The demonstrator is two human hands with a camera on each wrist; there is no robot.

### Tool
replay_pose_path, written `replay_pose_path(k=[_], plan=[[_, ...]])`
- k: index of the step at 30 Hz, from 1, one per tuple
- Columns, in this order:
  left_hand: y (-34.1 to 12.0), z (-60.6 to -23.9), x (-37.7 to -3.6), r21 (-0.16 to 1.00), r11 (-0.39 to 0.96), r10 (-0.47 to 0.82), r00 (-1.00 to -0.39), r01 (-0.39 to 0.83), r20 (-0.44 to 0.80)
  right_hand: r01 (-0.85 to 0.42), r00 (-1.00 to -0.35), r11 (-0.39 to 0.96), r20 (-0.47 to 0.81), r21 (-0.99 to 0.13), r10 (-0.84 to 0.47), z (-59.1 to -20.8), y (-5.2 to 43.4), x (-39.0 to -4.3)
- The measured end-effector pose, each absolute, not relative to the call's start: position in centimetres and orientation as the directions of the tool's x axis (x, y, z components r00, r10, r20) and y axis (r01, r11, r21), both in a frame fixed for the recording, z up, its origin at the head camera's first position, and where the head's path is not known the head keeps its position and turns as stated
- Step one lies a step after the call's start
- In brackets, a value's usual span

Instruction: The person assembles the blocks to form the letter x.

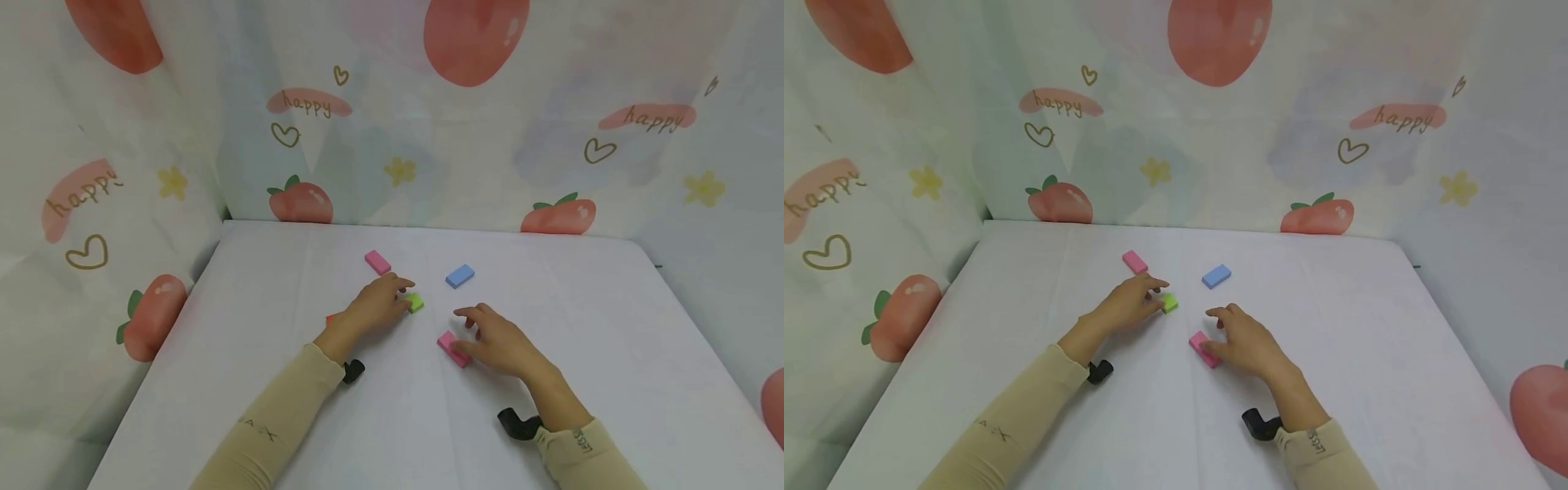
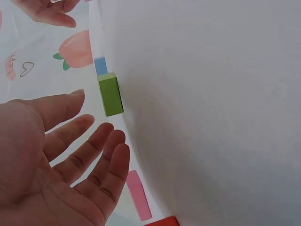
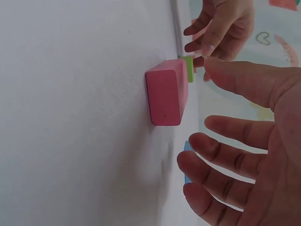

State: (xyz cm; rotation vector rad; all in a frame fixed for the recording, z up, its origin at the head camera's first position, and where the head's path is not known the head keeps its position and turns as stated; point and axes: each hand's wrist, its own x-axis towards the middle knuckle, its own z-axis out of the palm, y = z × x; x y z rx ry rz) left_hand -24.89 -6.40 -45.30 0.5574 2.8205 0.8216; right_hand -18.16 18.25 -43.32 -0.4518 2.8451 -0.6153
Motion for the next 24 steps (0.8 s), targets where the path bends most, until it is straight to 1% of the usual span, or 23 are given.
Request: replay_pose_path(k=[7,17,24], plan=[[-6.1,-45.4,-24.9,0.556,0.774,0.38,-0.925,0.303,-0.024,-0.252,-0.929,0.853,-0.132,-0.457,-0.345,-43.8,18.1,-18.1],[-5.9,-46.3,-24.9,0.571,0.782,0.347,-0.936,0.252,-0.062,-0.274,-0.923,0.85,-0.125,-0.45,-0.363,-44.3,18.0,-17.9],[-5.9,-47.0,-25.0,0.6,0.76,0.335,-0.942,0.249,-0.032,-0.271,-0.919,0.839,-0.131,-0.472,-0.371,-44.5,17.9,-17.8]])
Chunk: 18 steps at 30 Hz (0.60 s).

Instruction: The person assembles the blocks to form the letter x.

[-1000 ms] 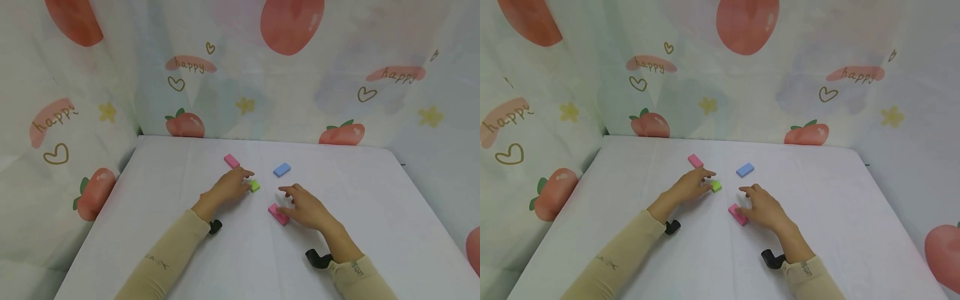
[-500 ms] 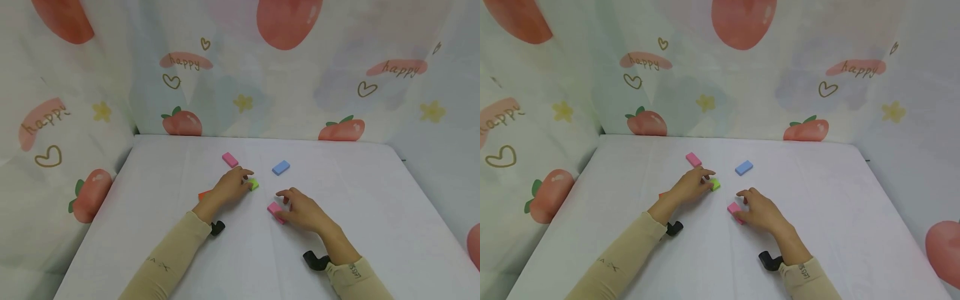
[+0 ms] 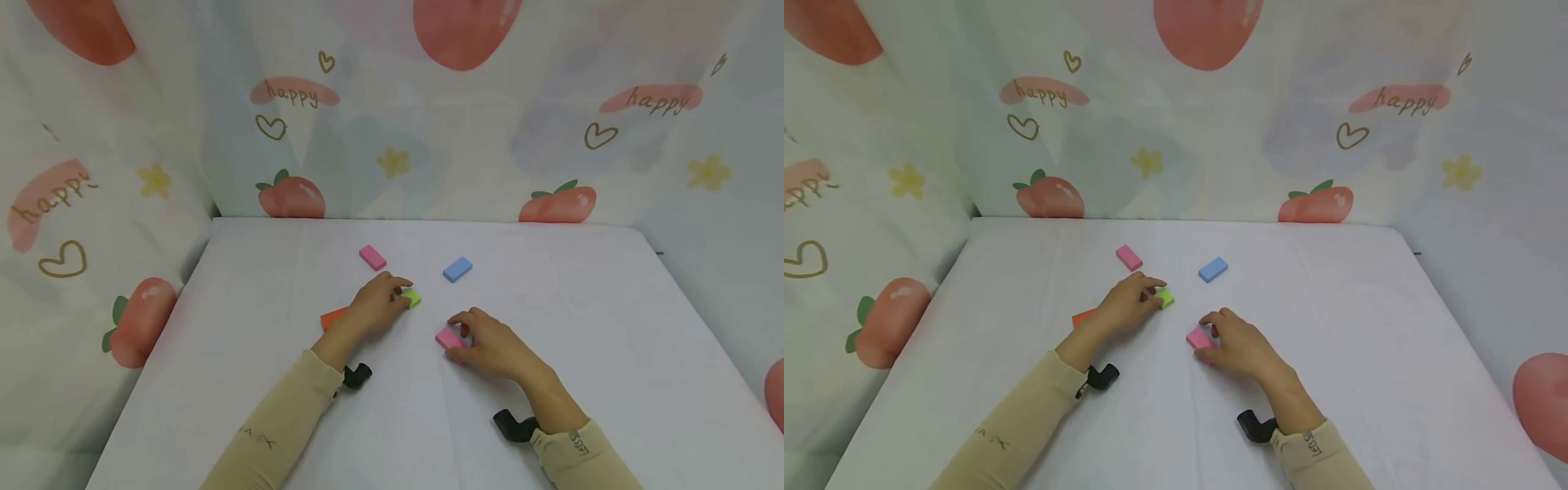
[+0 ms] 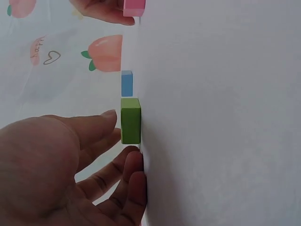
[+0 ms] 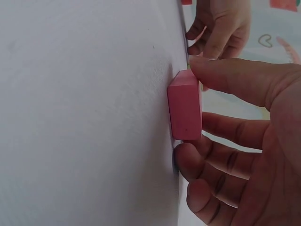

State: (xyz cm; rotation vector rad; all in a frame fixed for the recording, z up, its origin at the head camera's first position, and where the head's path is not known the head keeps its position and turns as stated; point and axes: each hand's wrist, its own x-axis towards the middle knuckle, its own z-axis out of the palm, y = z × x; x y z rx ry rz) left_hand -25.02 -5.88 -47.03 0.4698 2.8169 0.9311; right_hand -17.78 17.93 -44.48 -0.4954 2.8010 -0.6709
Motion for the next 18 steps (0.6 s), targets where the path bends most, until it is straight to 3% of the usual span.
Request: replay_pose_path(k=[18], plan=[[-5.52,-47.85,-24.66,0.658,0.733,0.246,-0.969,0.176,-0.016,-0.264,-0.92,0.837,-0.135,-0.48,-0.368,-44.77,17.94,-17.84]])
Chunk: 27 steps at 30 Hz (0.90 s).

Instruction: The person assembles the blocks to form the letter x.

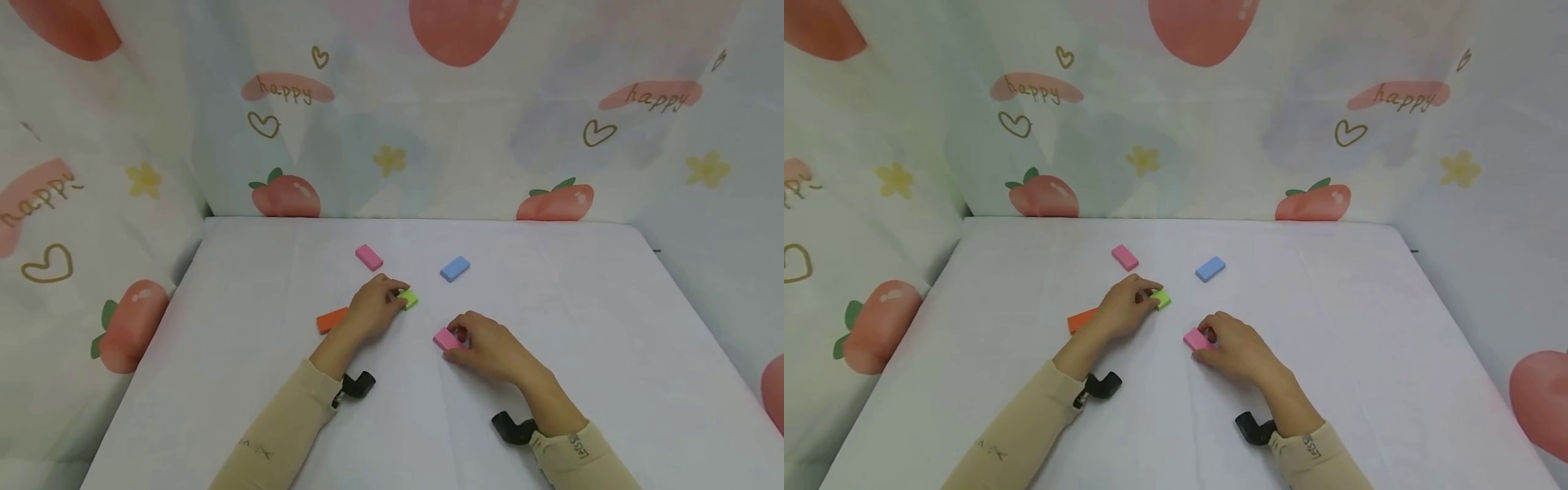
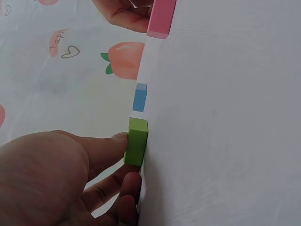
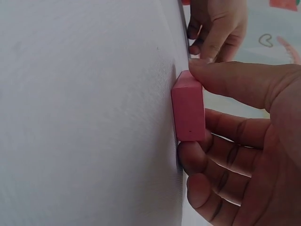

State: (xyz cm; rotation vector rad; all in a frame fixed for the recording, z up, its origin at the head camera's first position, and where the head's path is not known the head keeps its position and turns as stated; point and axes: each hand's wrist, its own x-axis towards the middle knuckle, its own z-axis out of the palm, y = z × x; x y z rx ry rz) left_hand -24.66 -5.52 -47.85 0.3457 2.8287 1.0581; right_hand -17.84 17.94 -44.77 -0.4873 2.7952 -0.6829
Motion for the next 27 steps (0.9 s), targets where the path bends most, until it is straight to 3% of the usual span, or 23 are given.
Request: replay_pose_path(k=[27], plan=[[-5.46,-47.6,-24.16,0.684,0.713,0.223,-0.975,0.152,-0.016,-0.252,-0.932,0.84,-0.113,-0.481,-0.345,-45.06,17.55,-17.76]])
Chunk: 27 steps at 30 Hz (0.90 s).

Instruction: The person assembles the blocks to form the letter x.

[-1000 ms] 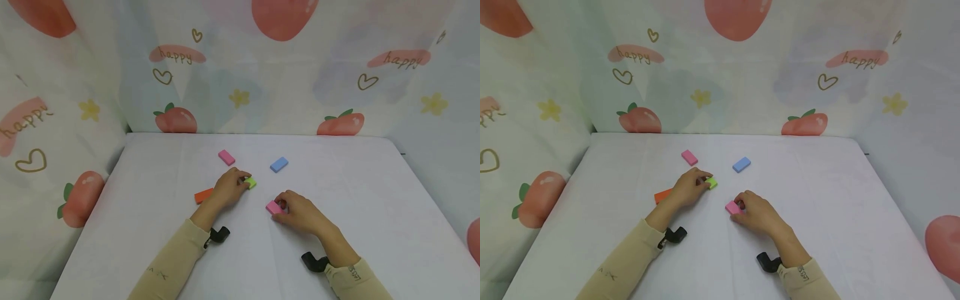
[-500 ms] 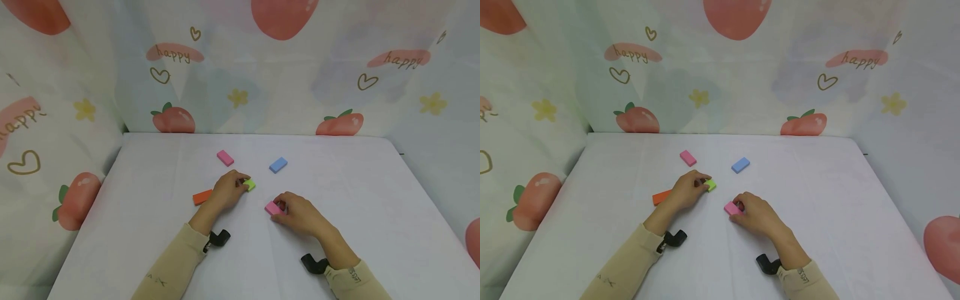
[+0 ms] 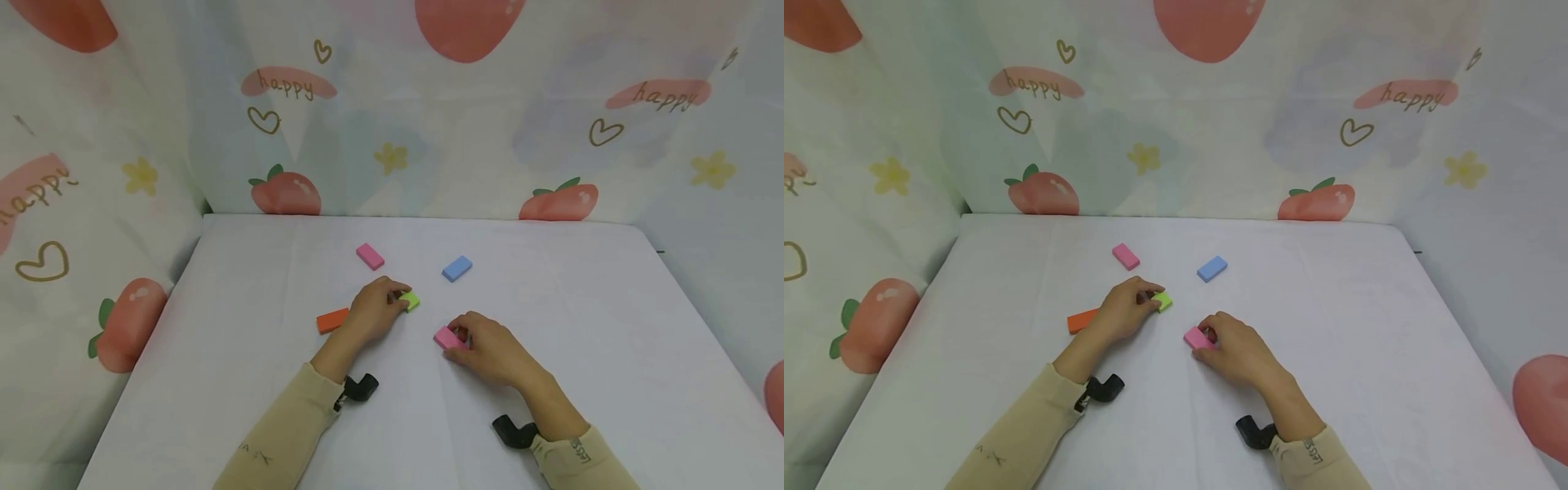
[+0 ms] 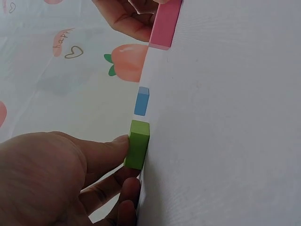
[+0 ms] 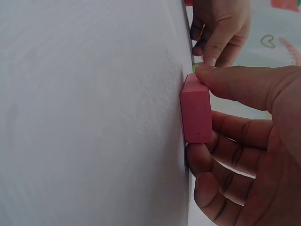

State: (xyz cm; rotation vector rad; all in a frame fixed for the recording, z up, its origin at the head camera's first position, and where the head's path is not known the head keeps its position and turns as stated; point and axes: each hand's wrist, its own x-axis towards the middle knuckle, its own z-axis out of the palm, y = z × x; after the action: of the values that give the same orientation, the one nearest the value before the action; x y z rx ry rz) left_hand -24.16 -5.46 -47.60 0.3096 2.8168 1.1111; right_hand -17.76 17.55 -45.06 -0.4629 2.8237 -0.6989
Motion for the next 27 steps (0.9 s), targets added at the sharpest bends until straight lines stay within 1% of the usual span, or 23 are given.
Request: replay_pose_path(k=[15,27], plan=[[-5.22,-47.41,-24.12,0.678,0.72,0.201,-0.98,0.146,-0.002,-0.262,-0.942,0.851,-0.071,-0.456,-0.328,-45.2,17.24,-17.67],[-5.18,-47.45,-24.01,0.689,0.712,0.195,-0.981,0.135,-0.009,-0.283,-0.94,0.852,-0.051,-0.439,-0.339,-45.35,17.17,-17.67]])
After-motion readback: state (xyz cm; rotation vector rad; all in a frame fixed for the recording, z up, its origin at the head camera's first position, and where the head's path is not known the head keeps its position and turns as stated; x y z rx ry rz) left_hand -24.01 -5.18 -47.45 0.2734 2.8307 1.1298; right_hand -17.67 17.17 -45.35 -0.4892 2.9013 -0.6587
